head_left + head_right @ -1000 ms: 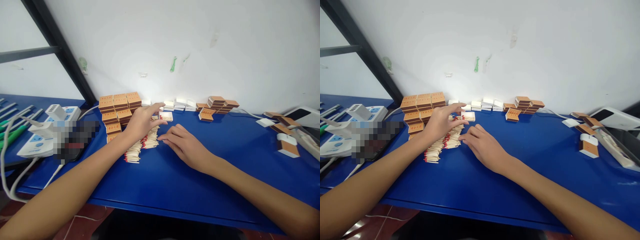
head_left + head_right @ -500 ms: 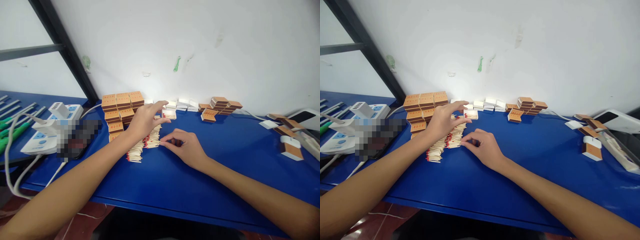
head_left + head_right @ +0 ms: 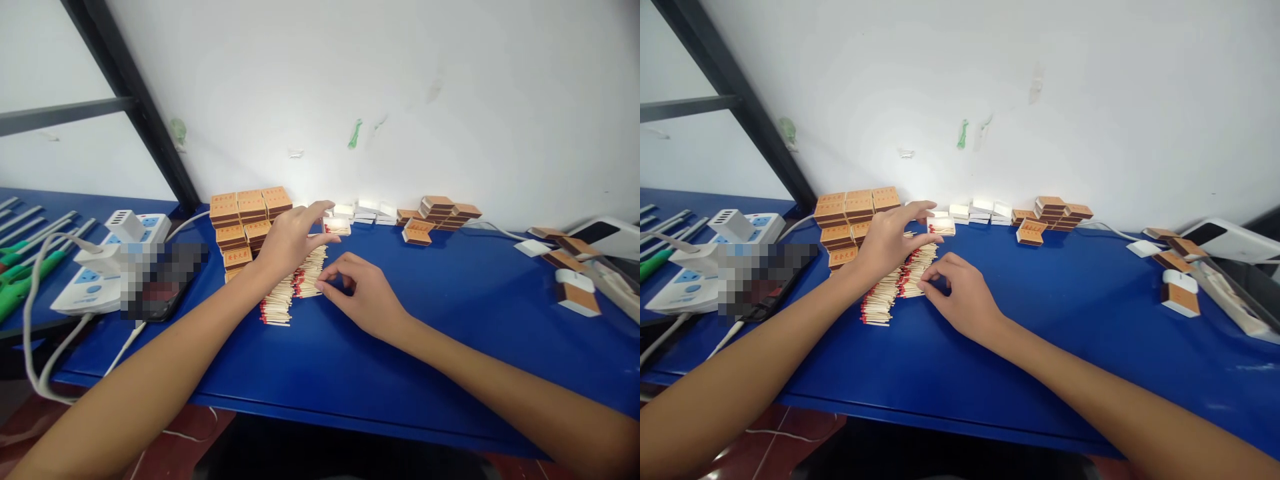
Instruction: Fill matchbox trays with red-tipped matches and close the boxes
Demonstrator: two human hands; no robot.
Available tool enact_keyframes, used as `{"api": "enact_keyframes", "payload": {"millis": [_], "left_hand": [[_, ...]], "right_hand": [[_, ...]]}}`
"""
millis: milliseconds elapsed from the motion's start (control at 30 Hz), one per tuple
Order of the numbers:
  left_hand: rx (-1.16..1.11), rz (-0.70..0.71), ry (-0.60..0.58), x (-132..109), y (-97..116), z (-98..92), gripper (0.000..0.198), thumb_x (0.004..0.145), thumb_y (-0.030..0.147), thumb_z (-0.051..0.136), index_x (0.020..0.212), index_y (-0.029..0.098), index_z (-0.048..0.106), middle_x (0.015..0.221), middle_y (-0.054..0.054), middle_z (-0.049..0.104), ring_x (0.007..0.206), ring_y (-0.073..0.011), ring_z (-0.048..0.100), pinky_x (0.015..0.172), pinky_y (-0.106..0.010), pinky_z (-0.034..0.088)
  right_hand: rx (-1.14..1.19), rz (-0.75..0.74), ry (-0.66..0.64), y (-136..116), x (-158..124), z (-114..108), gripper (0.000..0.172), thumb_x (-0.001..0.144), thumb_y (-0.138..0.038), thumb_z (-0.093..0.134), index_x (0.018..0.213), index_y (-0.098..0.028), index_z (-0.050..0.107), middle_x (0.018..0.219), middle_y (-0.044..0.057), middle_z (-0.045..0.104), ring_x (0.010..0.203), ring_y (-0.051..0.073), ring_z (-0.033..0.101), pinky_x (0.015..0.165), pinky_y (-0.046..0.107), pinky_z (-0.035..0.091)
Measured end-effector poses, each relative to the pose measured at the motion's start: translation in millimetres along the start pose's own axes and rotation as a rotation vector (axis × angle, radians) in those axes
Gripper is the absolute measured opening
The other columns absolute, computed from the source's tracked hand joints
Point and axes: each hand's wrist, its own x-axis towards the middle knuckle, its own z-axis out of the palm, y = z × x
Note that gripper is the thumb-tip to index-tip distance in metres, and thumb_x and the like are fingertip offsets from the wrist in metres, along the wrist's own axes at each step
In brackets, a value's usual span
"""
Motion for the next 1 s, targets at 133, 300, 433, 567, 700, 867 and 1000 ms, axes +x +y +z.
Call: {"api": "enact_keyframes", "payload": {"millis": [133, 300, 433, 567, 700, 867, 1000], "left_hand": [[0.013, 0.002, -0.016, -1, -2, 0.3, 0.053, 0.085, 0.038, 0.084, 0.129, 0.02, 0.061, 0.1, -0.006, 0.077, 0.093, -0.0204, 0.074, 0.083, -0.032, 0.056], [0.008, -0.009, -0.031, -1, -4, 0.8, 0.054, 0.084, 0.04, 0.084, 0.129, 0.021, 0.06, 0.101, -0.006, 0.077, 0.093, -0.0204, 0.074, 0.084, -0.032, 0.056], [-0.003, -0.006, -0.053, -1, -4, 0.8, 0.055, 0.084, 0.039, 0.084, 0.131, 0.02, 0.061, 0.104, -0.008, 0.077, 0.096, -0.0214, 0.075, 0.085, -0.032, 0.056], [-0.021, -0.009, -0.091, -1, -4, 0.8, 0.058, 0.083, 0.038, 0.086, 0.132, 0.02, 0.061, 0.102, -0.007, 0.078, 0.094, -0.0214, 0.075, 0.085, -0.033, 0.057], [-0.055, -0.024, -0.115, -2, -5, 2.0, 0.06, 0.081, 0.037, 0.087, 0.133, 0.021, 0.062, 0.106, -0.008, 0.079, 0.098, -0.0225, 0.076, 0.085, -0.034, 0.059], [-0.057, -0.026, -0.121, -1, -6, 3.1, 0.058, 0.082, 0.036, 0.087, 0.132, 0.022, 0.063, 0.106, -0.008, 0.079, 0.096, -0.022, 0.077, 0.085, -0.034, 0.06], [-0.056, -0.021, -0.115, -1, -4, 2.6, 0.055, 0.083, 0.034, 0.086, 0.132, 0.02, 0.063, 0.105, -0.009, 0.079, 0.095, -0.0217, 0.077, 0.084, -0.032, 0.06]], "right_hand": [[-0.08, -0.024, -0.028, -1, 0, 1, 0.008, 0.089, -0.025, 0.076, 0.096, -0.023, 0.073, 0.094, 0.002, 0.063, 0.08, 0.017, 0.058, 0.074, 0.033, 0.05], [-0.099, -0.053, -0.077, 2, -1, 2, 0.005, 0.092, -0.018, 0.069, 0.092, -0.022, 0.071, 0.095, 0.003, 0.061, 0.083, 0.017, 0.059, 0.077, 0.034, 0.051], [-0.112, -0.074, -0.098, 5, -1, -2, 0.005, 0.096, -0.019, 0.065, 0.095, -0.022, 0.069, 0.098, 0.004, 0.061, 0.083, 0.017, 0.059, 0.076, 0.034, 0.051], [-0.157, -0.124, -0.109, 9, -1, -18, 0.006, 0.101, -0.022, 0.059, 0.101, -0.021, 0.065, 0.102, 0.006, 0.059, 0.085, 0.018, 0.059, 0.076, 0.034, 0.051], [-0.153, -0.138, -0.084, 13, 0, -31, 0.007, 0.103, -0.024, 0.057, 0.101, -0.022, 0.064, 0.101, 0.006, 0.058, 0.084, 0.018, 0.058, 0.077, 0.034, 0.051], [-0.115, -0.182, -0.135, 14, 2, -21, 0.002, 0.1, -0.021, 0.062, 0.099, -0.021, 0.064, 0.103, 0.005, 0.059, 0.088, 0.017, 0.06, 0.079, 0.032, 0.051], [-0.12, -0.256, -0.18, 11, 2, -7, 0.003, 0.101, -0.019, 0.061, 0.099, -0.02, 0.063, 0.104, 0.006, 0.06, 0.091, 0.018, 0.061, 0.081, 0.032, 0.051]]}}
